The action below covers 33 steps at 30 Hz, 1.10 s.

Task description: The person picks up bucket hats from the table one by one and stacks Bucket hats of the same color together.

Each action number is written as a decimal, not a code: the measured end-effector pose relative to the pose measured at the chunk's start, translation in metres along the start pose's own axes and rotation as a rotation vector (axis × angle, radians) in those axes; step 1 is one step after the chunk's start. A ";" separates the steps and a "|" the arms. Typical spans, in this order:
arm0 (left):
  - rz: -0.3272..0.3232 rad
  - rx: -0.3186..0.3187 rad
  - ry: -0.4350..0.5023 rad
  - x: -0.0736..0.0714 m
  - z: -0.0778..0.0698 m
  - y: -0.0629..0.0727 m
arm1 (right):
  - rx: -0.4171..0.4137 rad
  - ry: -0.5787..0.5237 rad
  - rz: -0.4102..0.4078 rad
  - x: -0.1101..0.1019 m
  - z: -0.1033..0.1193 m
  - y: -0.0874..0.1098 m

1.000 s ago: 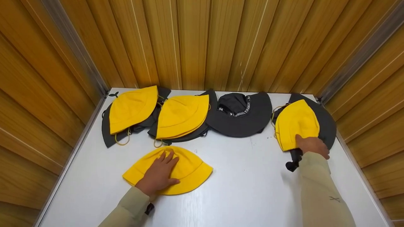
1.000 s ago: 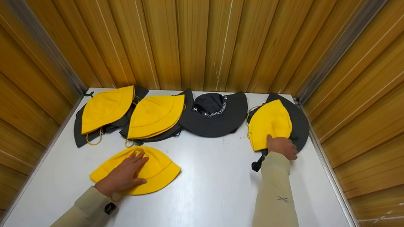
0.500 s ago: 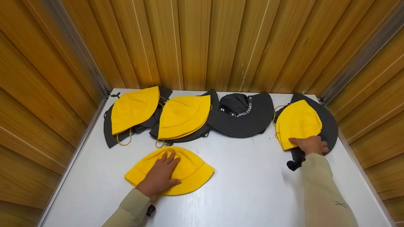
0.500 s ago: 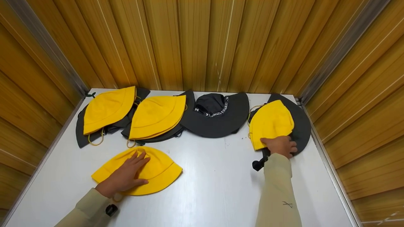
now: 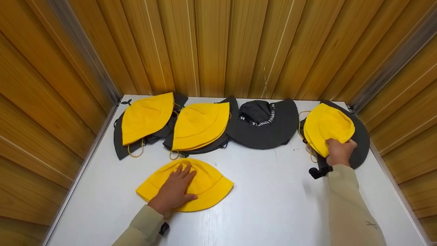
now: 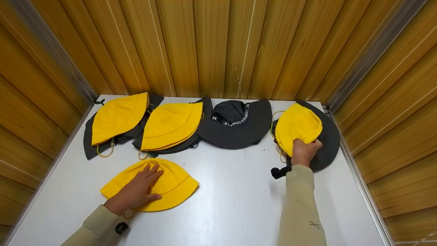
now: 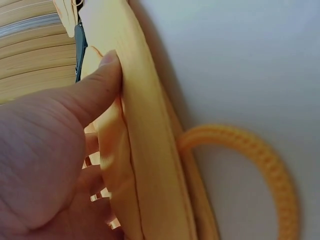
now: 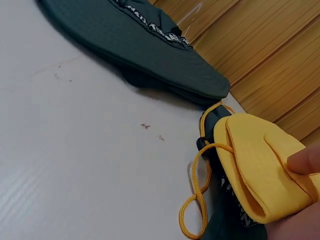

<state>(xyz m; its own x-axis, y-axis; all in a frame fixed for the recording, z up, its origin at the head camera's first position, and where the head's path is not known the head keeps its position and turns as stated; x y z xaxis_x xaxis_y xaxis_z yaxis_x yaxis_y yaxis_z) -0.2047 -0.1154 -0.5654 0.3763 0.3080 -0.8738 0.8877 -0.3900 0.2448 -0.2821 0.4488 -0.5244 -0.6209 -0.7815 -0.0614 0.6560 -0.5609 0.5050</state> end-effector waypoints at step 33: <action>-0.023 -0.035 0.072 -0.009 -0.014 -0.002 | -0.297 -0.271 0.185 0.012 0.063 0.076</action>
<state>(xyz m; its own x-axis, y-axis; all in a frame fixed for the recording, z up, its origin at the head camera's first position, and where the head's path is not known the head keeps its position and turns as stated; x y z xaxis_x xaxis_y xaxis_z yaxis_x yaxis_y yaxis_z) -0.2066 -0.1054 -0.5523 0.3725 0.3788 -0.8472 0.9047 -0.3516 0.2406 -0.2666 0.4141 -0.4328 -0.5454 -0.7984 0.2552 0.8371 -0.5034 0.2142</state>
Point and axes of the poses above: each hand's wrist, its own y-axis away from the middle knuckle, its own x-axis out of the palm, z = x × y, the point moved 4 cm from there along -y, towards the middle knuckle
